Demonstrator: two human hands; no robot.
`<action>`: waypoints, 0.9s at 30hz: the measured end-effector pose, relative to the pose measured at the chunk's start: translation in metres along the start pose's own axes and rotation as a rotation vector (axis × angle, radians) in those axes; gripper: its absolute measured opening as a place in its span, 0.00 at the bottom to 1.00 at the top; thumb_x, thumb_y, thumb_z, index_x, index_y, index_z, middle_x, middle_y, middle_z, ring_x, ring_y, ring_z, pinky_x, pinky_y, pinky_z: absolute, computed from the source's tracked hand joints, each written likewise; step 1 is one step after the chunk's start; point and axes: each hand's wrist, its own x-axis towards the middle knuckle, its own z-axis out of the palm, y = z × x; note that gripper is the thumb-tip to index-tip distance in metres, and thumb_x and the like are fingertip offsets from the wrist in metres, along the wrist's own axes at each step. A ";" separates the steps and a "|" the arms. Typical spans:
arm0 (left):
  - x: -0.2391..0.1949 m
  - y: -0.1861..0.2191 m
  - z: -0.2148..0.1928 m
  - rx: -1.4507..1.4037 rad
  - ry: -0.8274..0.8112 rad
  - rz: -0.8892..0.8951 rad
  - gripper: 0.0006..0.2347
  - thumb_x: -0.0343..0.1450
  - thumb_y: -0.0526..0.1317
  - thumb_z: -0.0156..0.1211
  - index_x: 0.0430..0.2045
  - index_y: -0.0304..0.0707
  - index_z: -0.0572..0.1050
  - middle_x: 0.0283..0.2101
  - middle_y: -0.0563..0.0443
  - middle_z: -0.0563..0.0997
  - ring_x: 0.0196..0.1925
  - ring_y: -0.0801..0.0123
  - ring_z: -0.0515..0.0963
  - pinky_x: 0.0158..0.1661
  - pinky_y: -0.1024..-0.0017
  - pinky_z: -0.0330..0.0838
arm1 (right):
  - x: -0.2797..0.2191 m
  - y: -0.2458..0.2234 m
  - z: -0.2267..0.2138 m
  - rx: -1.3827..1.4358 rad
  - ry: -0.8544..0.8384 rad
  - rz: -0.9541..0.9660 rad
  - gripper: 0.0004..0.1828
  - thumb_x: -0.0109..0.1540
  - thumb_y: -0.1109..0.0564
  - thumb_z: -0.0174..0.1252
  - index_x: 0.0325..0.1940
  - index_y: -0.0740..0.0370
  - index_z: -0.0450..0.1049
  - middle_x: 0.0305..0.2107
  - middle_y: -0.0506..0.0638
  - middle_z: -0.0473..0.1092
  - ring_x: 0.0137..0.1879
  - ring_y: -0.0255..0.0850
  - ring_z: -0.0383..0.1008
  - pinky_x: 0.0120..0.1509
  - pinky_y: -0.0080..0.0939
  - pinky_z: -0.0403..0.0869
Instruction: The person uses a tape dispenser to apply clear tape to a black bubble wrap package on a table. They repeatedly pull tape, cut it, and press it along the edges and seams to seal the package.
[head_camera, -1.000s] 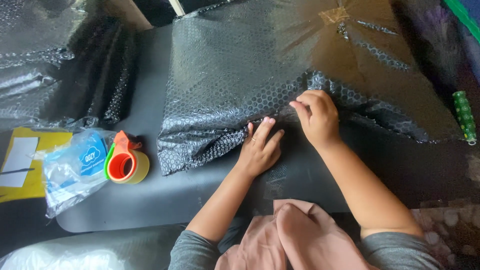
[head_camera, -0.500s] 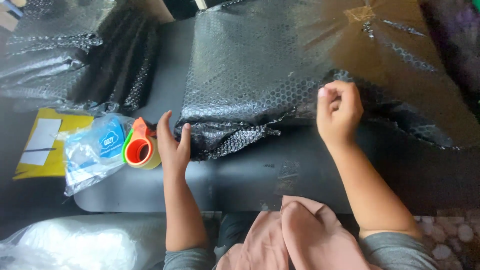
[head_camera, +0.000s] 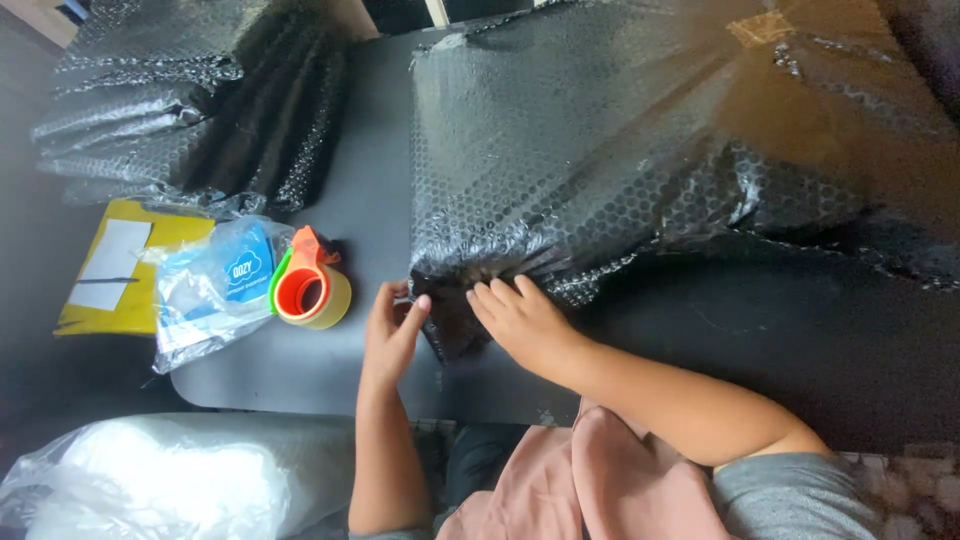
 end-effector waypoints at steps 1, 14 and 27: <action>-0.009 -0.005 0.002 -0.171 -0.028 -0.017 0.14 0.73 0.39 0.64 0.50 0.35 0.74 0.46 0.42 0.79 0.45 0.62 0.80 0.48 0.60 0.76 | -0.003 -0.002 -0.001 0.012 -0.127 -0.005 0.35 0.52 0.53 0.65 0.63 0.64 0.70 0.53 0.59 0.69 0.60 0.53 0.66 0.62 0.56 0.65; -0.036 -0.051 0.012 -0.556 0.086 -0.194 0.11 0.72 0.34 0.64 0.41 0.38 0.67 0.28 0.58 0.73 0.31 0.77 0.76 0.31 0.80 0.67 | -0.012 0.005 0.010 -0.021 0.151 0.009 0.14 0.66 0.61 0.55 0.56 0.55 0.75 0.45 0.50 0.73 0.44 0.44 0.70 0.45 0.45 0.69; -0.033 -0.002 0.050 0.249 0.182 0.682 0.25 0.63 0.35 0.68 0.58 0.33 0.75 0.63 0.37 0.65 0.68 0.45 0.66 0.66 0.53 0.63 | -0.033 -0.008 0.015 0.146 0.109 -0.077 0.09 0.62 0.63 0.55 0.28 0.54 0.71 0.19 0.44 0.62 0.32 0.43 0.66 0.37 0.43 0.67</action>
